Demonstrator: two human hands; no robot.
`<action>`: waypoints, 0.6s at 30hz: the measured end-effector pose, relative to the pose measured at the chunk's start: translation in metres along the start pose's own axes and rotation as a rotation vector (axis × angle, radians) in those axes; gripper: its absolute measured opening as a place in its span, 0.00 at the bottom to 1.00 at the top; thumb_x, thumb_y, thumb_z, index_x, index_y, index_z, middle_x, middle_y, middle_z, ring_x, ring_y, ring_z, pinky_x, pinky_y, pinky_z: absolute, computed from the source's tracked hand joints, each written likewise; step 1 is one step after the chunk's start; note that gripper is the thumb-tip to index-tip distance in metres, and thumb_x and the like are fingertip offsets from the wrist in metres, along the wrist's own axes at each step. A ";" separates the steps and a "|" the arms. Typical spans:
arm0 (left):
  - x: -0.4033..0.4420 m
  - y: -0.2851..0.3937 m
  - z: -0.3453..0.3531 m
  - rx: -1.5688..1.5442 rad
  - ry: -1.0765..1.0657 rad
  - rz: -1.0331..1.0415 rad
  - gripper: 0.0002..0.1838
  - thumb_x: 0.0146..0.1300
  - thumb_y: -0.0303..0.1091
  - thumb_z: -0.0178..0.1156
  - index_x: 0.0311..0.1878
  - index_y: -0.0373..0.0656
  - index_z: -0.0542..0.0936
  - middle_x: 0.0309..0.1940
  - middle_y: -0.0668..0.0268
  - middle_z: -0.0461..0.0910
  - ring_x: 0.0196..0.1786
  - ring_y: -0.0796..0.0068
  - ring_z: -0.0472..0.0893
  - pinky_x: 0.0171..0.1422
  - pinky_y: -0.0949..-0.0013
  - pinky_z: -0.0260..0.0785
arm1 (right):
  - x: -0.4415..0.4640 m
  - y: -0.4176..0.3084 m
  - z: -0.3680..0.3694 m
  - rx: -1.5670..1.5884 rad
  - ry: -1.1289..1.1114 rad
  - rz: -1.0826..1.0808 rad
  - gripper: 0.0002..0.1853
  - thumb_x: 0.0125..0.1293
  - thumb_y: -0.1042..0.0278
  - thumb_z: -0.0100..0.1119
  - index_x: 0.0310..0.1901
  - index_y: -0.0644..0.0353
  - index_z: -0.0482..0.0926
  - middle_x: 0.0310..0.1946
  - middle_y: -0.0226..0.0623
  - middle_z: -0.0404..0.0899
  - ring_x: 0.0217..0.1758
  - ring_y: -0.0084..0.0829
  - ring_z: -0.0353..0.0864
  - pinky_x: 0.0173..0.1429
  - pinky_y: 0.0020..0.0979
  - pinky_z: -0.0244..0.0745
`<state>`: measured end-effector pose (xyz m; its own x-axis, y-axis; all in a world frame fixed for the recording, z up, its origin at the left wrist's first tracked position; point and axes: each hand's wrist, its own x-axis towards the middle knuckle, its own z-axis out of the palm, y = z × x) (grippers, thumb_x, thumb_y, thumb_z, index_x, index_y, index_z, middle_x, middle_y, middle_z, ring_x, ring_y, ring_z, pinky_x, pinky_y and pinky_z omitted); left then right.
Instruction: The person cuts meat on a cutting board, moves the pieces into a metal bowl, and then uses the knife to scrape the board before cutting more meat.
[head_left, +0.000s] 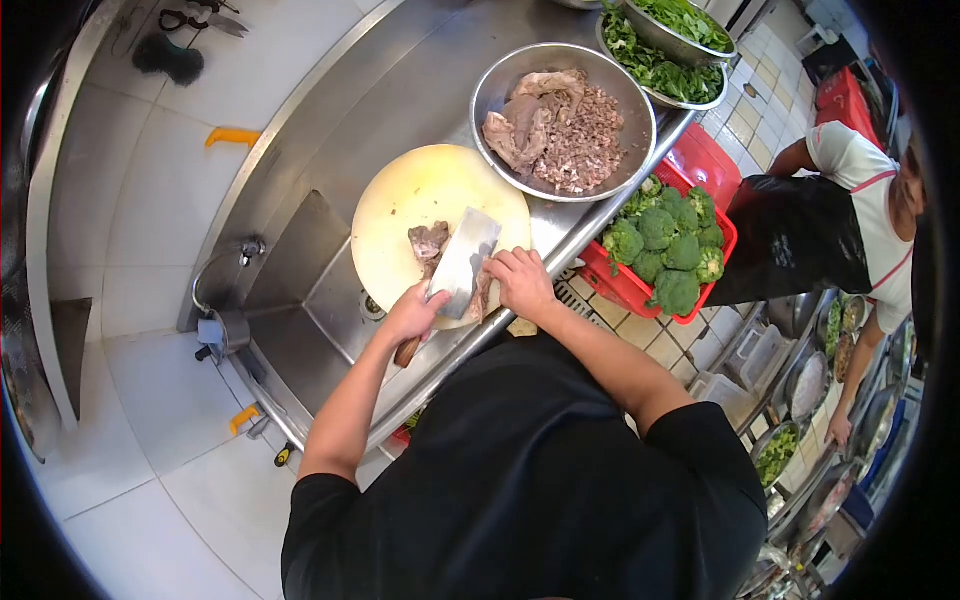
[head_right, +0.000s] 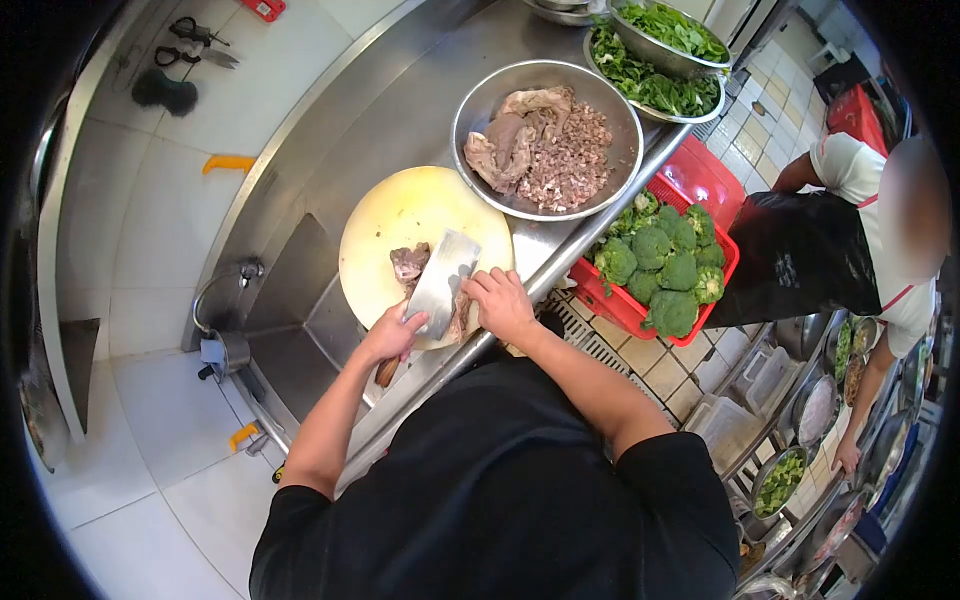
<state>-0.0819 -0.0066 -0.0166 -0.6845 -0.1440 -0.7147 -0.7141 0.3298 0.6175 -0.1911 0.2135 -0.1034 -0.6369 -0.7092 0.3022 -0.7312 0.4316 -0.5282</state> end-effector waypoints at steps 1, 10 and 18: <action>-0.008 -0.007 -0.003 -0.037 -0.037 -0.018 0.17 0.82 0.41 0.57 0.63 0.40 0.77 0.19 0.68 0.73 0.13 0.77 0.71 0.18 0.67 0.66 | 0.000 0.001 0.000 -0.002 0.004 -0.007 0.17 0.60 0.74 0.60 0.51 0.48 0.86 0.43 0.26 0.81 0.49 0.35 0.79 0.55 0.39 0.70; 0.003 -0.004 0.027 -0.088 0.078 -0.009 0.18 0.81 0.42 0.58 0.61 0.37 0.78 0.24 0.61 0.81 0.13 0.72 0.75 0.19 0.62 0.69 | -0.005 0.006 -0.005 0.056 -0.005 0.048 0.13 0.63 0.71 0.62 0.49 0.47 0.85 0.47 0.28 0.81 0.53 0.36 0.80 0.55 0.42 0.70; -0.008 0.016 0.037 0.165 0.246 0.027 0.19 0.79 0.44 0.59 0.61 0.41 0.79 0.34 0.46 0.88 0.30 0.52 0.88 0.38 0.52 0.80 | 0.007 0.005 -0.012 -0.045 -0.106 -0.190 0.15 0.61 0.74 0.61 0.50 0.52 0.82 0.54 0.33 0.80 0.56 0.38 0.79 0.60 0.43 0.70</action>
<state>-0.0824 0.0349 -0.0128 -0.7322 -0.3481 -0.5854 -0.6755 0.4808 0.5591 -0.2019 0.2175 -0.0947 -0.4592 -0.8337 0.3068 -0.8473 0.3074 -0.4331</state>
